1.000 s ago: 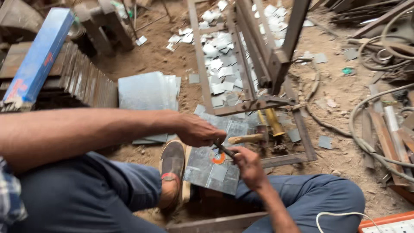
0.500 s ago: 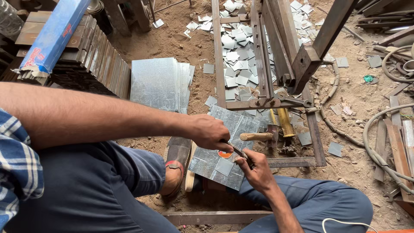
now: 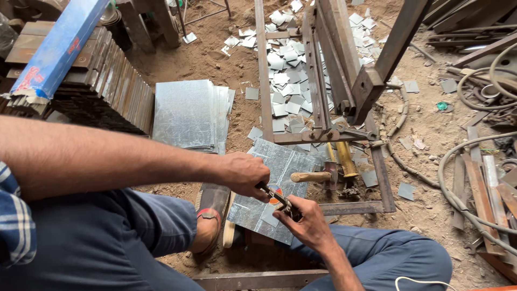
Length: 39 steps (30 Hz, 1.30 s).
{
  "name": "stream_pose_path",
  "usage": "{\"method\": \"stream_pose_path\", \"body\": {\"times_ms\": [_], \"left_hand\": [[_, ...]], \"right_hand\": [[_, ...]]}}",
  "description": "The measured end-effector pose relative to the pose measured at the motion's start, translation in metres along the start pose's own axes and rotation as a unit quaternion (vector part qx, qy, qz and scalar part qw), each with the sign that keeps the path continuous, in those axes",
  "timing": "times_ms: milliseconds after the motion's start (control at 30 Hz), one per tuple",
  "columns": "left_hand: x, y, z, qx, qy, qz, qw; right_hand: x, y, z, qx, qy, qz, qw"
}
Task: The person uses a manual guillotine-style shear to cut a stack of metal sheets into smaller pieces. They align the sheets, operate the lever to cut, and then use a hammer and chisel to separate the cut pieces. The cut pieces are placed on the ground.
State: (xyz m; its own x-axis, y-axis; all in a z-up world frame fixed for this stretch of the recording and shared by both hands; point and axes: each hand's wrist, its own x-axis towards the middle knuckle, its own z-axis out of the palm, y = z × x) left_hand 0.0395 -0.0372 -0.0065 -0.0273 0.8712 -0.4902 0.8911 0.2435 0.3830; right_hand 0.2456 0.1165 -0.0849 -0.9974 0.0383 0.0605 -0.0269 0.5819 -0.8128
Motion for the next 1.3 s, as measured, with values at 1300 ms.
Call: {"method": "stream_pose_path", "body": {"times_ms": [1300], "left_hand": [[-0.001,0.006,-0.009,-0.057,-0.049,0.002,0.997]], "right_hand": [[-0.002,0.011,0.009,0.167,0.004,0.147,0.975]]}}
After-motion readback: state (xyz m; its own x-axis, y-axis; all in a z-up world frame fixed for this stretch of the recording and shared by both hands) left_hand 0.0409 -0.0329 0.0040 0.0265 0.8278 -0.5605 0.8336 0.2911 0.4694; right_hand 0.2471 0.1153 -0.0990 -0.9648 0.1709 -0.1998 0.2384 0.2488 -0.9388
